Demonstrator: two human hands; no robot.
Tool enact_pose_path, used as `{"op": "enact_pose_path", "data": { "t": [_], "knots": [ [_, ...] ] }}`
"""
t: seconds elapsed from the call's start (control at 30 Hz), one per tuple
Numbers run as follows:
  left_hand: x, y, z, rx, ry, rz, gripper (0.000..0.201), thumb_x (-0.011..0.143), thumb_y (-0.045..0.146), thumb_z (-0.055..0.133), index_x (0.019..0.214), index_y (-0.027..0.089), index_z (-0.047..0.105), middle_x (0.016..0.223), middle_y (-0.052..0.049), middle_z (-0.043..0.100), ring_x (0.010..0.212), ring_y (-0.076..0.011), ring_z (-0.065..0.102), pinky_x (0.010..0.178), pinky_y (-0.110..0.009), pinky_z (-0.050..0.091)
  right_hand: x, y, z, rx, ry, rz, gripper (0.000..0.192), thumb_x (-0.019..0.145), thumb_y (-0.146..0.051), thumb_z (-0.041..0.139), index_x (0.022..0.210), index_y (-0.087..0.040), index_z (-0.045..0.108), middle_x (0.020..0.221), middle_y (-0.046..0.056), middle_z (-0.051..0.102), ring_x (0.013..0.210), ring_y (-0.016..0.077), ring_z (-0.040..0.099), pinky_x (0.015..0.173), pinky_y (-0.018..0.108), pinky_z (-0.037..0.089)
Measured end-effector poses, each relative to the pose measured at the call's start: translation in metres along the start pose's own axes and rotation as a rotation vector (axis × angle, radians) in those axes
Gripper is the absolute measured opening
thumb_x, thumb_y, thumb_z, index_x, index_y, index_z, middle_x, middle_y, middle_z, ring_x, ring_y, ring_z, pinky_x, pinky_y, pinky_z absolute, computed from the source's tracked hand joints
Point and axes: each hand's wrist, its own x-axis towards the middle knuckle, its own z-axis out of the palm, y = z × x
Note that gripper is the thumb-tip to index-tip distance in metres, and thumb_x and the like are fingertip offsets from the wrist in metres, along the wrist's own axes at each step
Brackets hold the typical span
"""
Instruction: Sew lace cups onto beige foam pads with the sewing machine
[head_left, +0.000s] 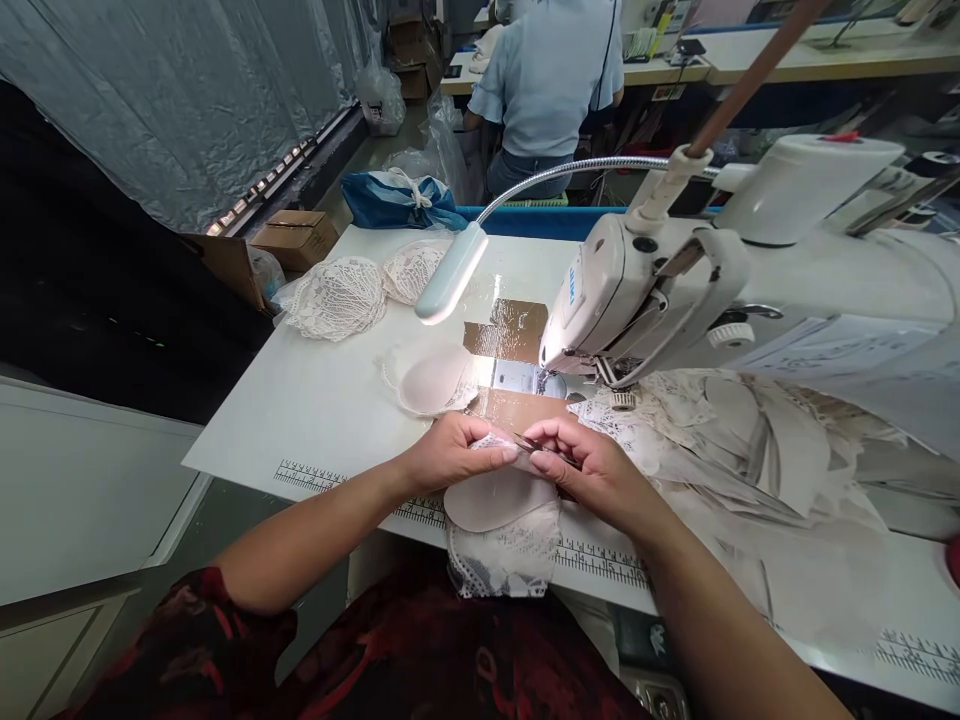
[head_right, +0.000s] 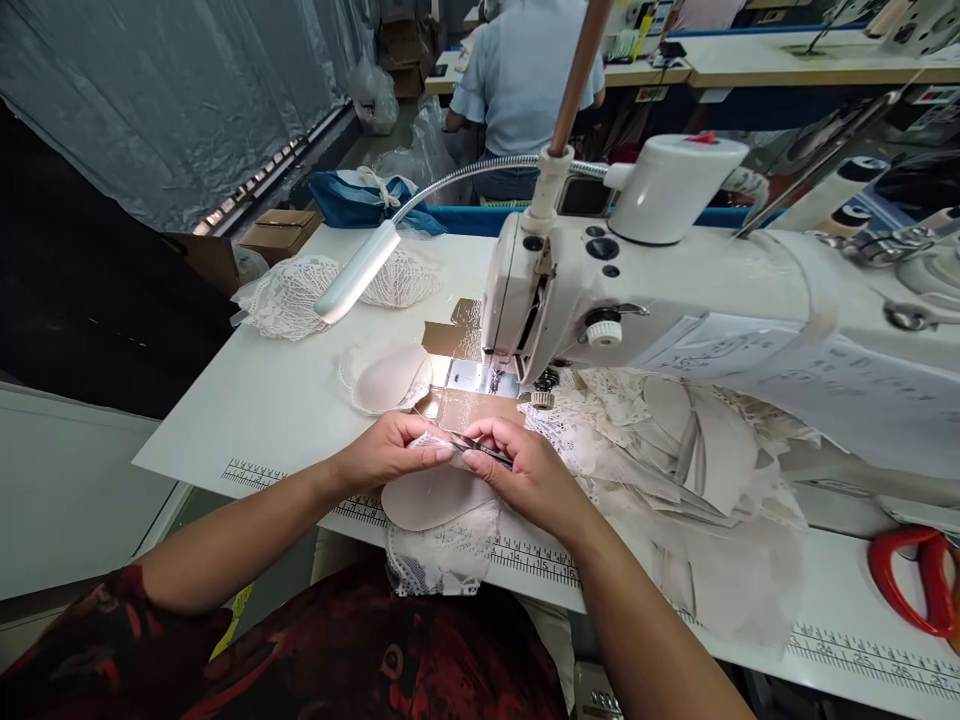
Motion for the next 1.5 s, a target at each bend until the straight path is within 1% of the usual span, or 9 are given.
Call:
{"op": "enact_pose_path", "data": {
  "t": [0.3, 0.5, 0.63, 0.73, 0.87, 0.93, 1.17, 1.37, 1.5],
  "knots": [
    [0.002, -0.004, 0.000, 0.105, -0.016, 0.019, 0.033, 0.077, 0.043, 0.071, 0.077, 0.010, 0.072, 0.069, -0.001, 0.057, 0.066, -0.0101, 0.050, 0.060, -0.019, 0.039, 0.004, -0.006, 0.009, -0.053, -0.003, -0.048, 0.020, 0.086, -0.039, 0.059, 0.097, -0.023, 0.064, 0.092, 0.002, 0.068, 0.084, 0.0164, 0.062, 0.074, 0.028, 0.047],
    [0.002, -0.005, 0.000, 0.072, -0.043, -0.001, 0.032, 0.081, 0.042, 0.066, 0.084, 0.011, 0.072, 0.080, -0.004, 0.063, 0.074, -0.0133, 0.057, 0.066, -0.022, 0.043, 0.005, -0.005, 0.012, 0.019, 0.084, 0.028, 0.023, 0.086, -0.043, 0.058, 0.090, -0.022, 0.065, 0.083, 0.002, 0.067, 0.075, 0.0159, 0.061, 0.067, 0.028, 0.047],
    [-0.008, 0.014, -0.005, 0.483, -0.072, 0.044, 0.033, 0.083, 0.044, 0.062, 0.082, 0.012, 0.070, 0.073, -0.003, 0.062, 0.065, -0.0119, 0.054, 0.058, -0.022, 0.038, 0.002, 0.000, 0.008, 0.089, 0.238, 0.082, 0.028, 0.085, -0.046, 0.057, 0.097, -0.022, 0.060, 0.084, 0.003, 0.066, 0.075, 0.0172, 0.062, 0.066, 0.029, 0.048],
    [-0.012, 0.035, -0.019, 0.875, 0.067, 0.154, 0.036, 0.087, 0.044, 0.057, 0.068, 0.014, 0.066, 0.059, -0.001, 0.056, 0.056, -0.0111, 0.048, 0.056, -0.024, 0.036, -0.001, 0.002, 0.010, -0.108, 0.328, 0.003, 0.033, 0.082, -0.044, 0.062, 0.109, -0.024, 0.057, 0.095, 0.004, 0.066, 0.083, 0.0197, 0.062, 0.073, 0.032, 0.049],
    [0.009, 0.046, -0.050, 1.084, 0.376, 0.285, 0.028, 0.084, 0.035, 0.058, 0.103, 0.017, 0.067, 0.103, -0.008, 0.066, 0.094, -0.0206, 0.059, 0.081, -0.030, 0.045, -0.001, 0.000, 0.023, -0.526, 0.077, -0.252, 0.033, 0.080, -0.024, 0.059, 0.113, -0.030, 0.060, 0.118, 0.007, 0.062, 0.083, 0.0199, 0.063, 0.067, 0.030, 0.047],
    [0.025, 0.043, -0.065, 1.157, 0.387, 0.177, 0.048, 0.074, 0.032, 0.065, 0.120, 0.018, 0.060, 0.123, -0.010, 0.058, 0.114, -0.0273, 0.052, 0.091, -0.035, 0.042, 0.001, -0.002, 0.028, -0.648, -0.090, -0.342, 0.028, 0.077, -0.014, 0.054, 0.099, -0.028, 0.064, 0.119, 0.006, 0.062, 0.080, 0.0189, 0.062, 0.062, 0.028, 0.044],
    [0.036, 0.032, -0.072, 0.939, 0.191, -0.054, 0.017, 0.073, 0.029, 0.056, 0.074, 0.014, 0.064, 0.071, -0.002, 0.062, 0.067, -0.0171, 0.057, 0.060, -0.025, 0.040, -0.006, 0.001, 0.001, -0.821, -0.055, -0.105, 0.017, 0.062, -0.003, 0.050, 0.063, -0.020, 0.053, 0.074, 0.003, 0.061, 0.067, 0.0178, 0.056, 0.055, 0.027, 0.036],
    [0.025, 0.031, -0.056, 0.466, 0.062, 0.036, 0.020, 0.079, 0.033, 0.057, 0.074, 0.013, 0.059, 0.074, 0.000, 0.056, 0.069, -0.0120, 0.053, 0.061, -0.021, 0.040, 0.010, -0.007, 0.000, -0.201, 0.154, 0.040, 0.033, 0.085, -0.038, 0.057, 0.114, -0.024, 0.059, 0.110, 0.006, 0.066, 0.100, 0.0226, 0.061, 0.082, 0.034, 0.048],
    [0.025, 0.030, -0.054, 0.405, -0.026, 0.056, 0.021, 0.082, 0.033, 0.056, 0.077, 0.013, 0.060, 0.074, -0.001, 0.056, 0.069, -0.0113, 0.052, 0.061, -0.021, 0.039, 0.028, -0.012, 0.015, -0.125, 0.132, 0.053, 0.029, 0.084, -0.043, 0.059, 0.100, -0.020, 0.065, 0.095, 0.005, 0.068, 0.087, 0.0217, 0.062, 0.075, 0.033, 0.048]
  ]
}}
